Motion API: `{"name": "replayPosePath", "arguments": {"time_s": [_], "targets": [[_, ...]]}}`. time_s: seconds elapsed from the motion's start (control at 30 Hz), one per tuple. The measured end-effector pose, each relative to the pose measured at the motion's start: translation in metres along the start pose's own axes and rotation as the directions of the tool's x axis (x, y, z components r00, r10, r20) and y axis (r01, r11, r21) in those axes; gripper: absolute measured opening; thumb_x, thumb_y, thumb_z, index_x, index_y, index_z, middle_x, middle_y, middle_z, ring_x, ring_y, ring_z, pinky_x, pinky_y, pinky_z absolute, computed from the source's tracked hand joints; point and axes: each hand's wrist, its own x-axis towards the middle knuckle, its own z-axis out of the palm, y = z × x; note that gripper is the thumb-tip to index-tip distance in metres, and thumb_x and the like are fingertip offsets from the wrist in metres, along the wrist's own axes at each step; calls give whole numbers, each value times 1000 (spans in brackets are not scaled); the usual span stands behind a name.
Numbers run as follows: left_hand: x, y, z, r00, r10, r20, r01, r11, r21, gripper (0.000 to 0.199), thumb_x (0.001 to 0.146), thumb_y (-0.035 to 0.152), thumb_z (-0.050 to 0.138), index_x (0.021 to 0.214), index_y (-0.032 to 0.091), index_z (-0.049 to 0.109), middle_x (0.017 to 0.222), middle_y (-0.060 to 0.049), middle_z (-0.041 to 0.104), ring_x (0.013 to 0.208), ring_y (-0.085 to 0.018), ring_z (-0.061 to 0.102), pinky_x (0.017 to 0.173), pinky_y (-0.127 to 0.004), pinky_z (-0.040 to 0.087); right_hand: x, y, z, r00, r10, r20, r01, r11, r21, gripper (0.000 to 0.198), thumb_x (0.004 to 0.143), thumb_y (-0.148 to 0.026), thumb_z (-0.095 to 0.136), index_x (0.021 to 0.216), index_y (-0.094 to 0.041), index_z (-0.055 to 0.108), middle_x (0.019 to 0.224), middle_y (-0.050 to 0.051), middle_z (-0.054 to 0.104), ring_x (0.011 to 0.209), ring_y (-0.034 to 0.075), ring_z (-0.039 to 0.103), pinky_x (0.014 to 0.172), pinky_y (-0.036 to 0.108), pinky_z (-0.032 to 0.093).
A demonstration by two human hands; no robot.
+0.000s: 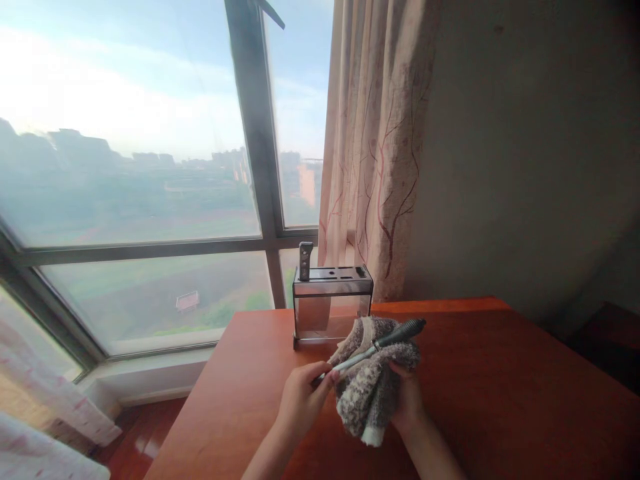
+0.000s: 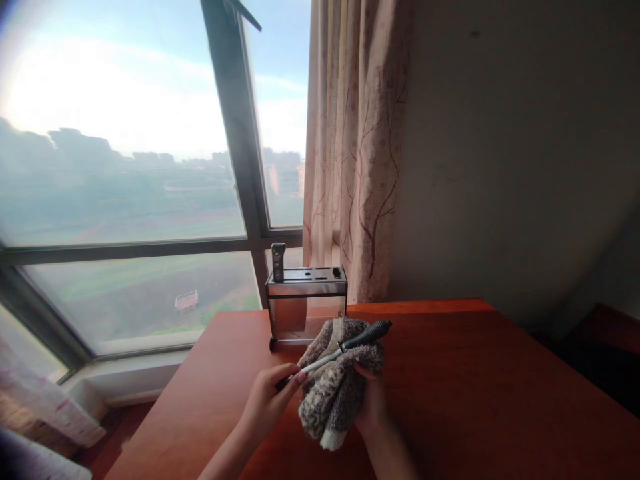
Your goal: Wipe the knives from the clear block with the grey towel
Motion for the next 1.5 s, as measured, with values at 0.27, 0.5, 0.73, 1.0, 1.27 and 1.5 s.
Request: {"name": "replayPosePath", "arguments": {"time_s": [0.27,0.5,0.73,1.0,1.27,1.5], "targets": [[1,0,0,999,-24,-24,23,999,-31,40,90,45,46,67,15,59,59,3,41,57,-11,35,52,-24,25,-6,0,9,1000,-17,-19,16,999,-45,29,59,-37,80,80,-18,75,82,7,77,93,33,69,87,47,50],[1,1,2,996,-83,-14,83,997,-9,42,88,47,46,64,15,58,56,3,41,55,-11,34,51,-24,23,4,7,7,873,-405,-271,237,838,-491,44,54,-35,86,92,-20,72,96,5,76,103,31,65,90,41,49],[3,-1,5,985,-147,89,161,969,-187,45,85,54,47,65,15,57,57,4,35,55,-11,31,50,-24,21,7,0,-13,720,-674,-163,271,490,-829,22,47,-32,87,54,-26,67,60,3,69,83,35,66,75,40,48],[6,-5,15,944,-263,198,323,853,-410,55,73,69,53,64,15,58,48,7,33,48,-9,28,47,-24,18,7,-1,-11,713,-661,-232,292,582,-759,29,42,-30,89,59,-21,68,67,8,71,88,37,65,79,41,49],[7,-4,8,941,-237,243,330,805,-493,53,75,67,53,64,15,56,47,8,30,46,-8,23,46,-23,16,0,-10,0,976,-154,-152,132,981,-142,47,62,-60,74,91,-23,72,96,6,76,99,32,67,88,47,52],[0,-1,13,990,-111,87,128,967,-220,38,84,45,52,61,15,56,57,3,45,57,-12,39,53,-23,28,1,1,-4,950,-254,-180,211,951,-227,48,57,-38,86,101,-25,71,98,2,76,96,25,68,89,38,53]]}}
